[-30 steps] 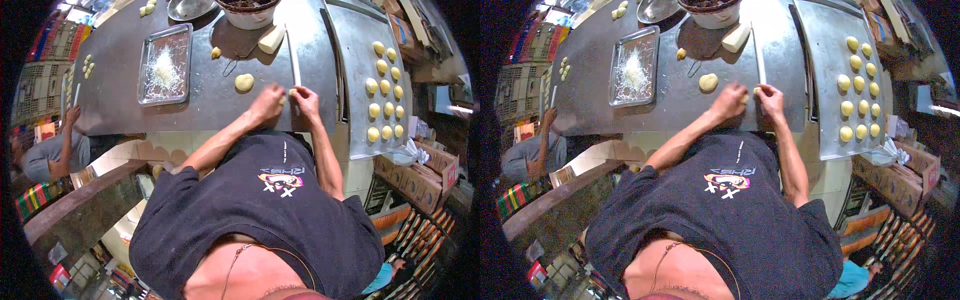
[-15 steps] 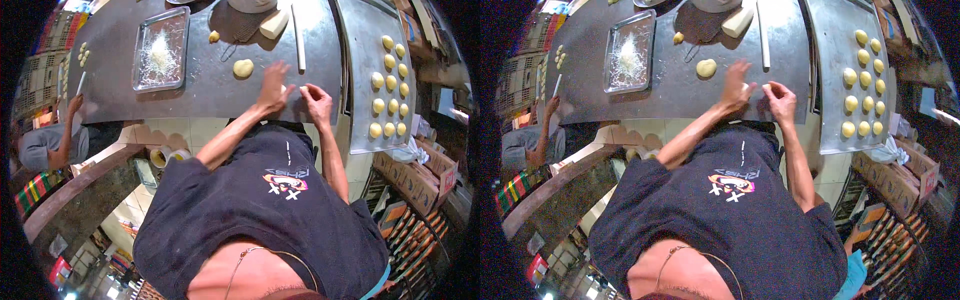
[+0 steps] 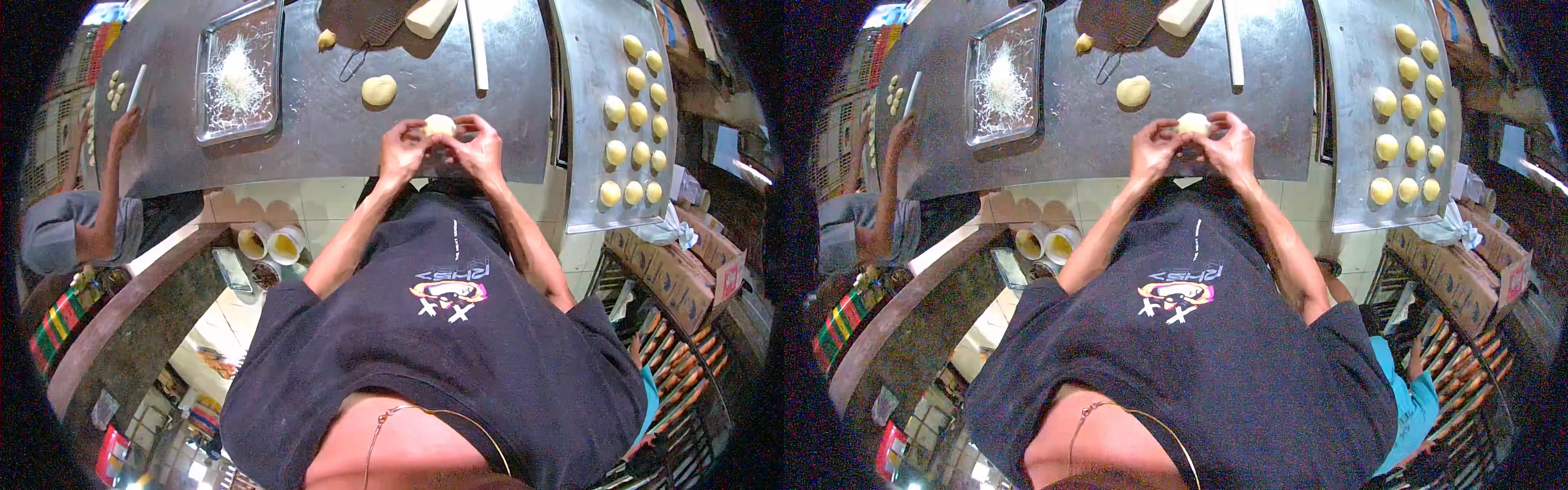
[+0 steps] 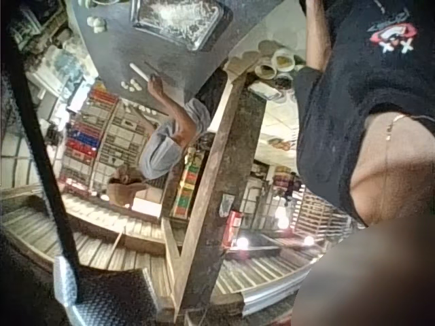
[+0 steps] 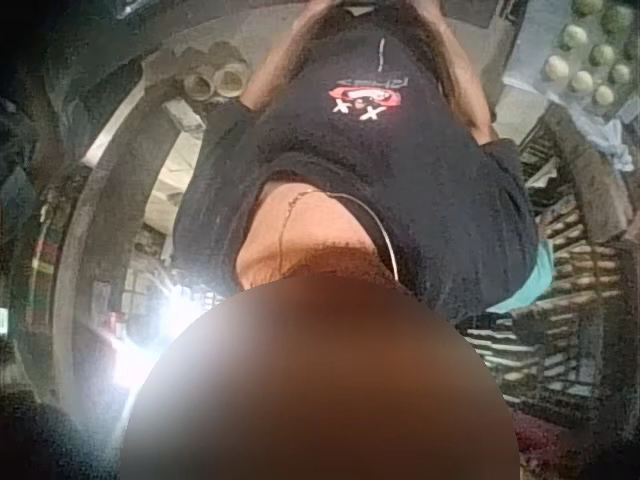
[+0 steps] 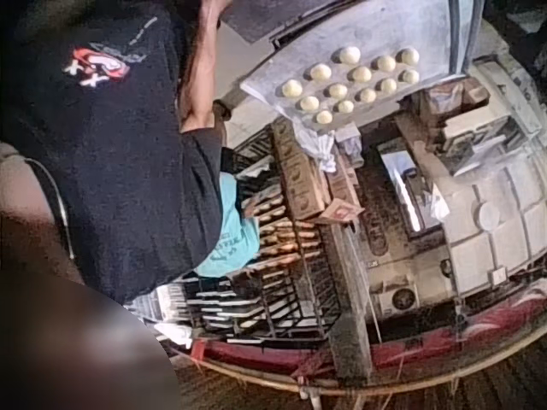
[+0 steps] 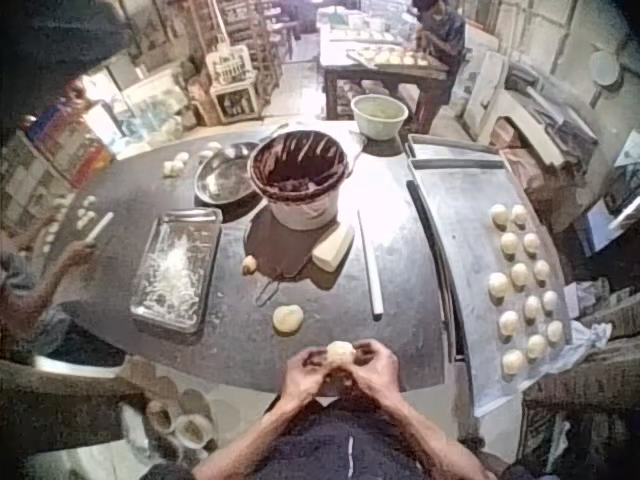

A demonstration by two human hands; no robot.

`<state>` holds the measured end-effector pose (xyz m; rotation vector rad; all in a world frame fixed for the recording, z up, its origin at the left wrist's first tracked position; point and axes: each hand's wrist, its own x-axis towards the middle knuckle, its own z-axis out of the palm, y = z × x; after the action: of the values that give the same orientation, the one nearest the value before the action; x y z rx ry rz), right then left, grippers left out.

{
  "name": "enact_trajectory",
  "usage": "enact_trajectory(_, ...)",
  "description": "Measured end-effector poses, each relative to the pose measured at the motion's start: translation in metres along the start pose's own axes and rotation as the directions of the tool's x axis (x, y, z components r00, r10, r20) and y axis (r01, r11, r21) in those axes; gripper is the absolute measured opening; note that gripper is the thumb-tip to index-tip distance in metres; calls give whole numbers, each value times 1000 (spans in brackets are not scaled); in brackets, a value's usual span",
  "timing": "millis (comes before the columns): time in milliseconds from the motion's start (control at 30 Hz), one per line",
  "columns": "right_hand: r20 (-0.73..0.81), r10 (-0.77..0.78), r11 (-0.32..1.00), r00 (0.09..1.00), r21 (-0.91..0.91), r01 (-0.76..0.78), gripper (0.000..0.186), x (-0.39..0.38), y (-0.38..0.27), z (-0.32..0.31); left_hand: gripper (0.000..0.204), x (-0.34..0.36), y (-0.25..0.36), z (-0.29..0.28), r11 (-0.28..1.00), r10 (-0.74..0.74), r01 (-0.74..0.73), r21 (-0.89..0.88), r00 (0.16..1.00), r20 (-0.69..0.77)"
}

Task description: Preparing dough balls by flattening them with a rolling pin, filling them with chocolate and grated cheese, and then brushing the finished rolls with egg wash.

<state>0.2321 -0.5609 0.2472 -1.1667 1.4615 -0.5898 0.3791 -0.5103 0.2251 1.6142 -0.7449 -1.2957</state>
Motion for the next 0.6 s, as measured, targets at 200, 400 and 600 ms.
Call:
enact_trajectory(200, -51, 16, 977, 999, -212, -26, 42, 47, 41, -11, 51, 28, -15, 4, 947, -4, 59, 317, 985, -171)
enact_trajectory(400, 185, -181, 904, 966, -356, 238, 37, 61, 13, -7, 52, 23, -13, 12, 822, 264, -167, 544, 959, -106)
enact_trajectory(600, 117, -128, 921, 985, -354, 162, 34, 74, 13, -5, 36, 27, -5, 10, 925, 24, 35, 378, 989, -148)
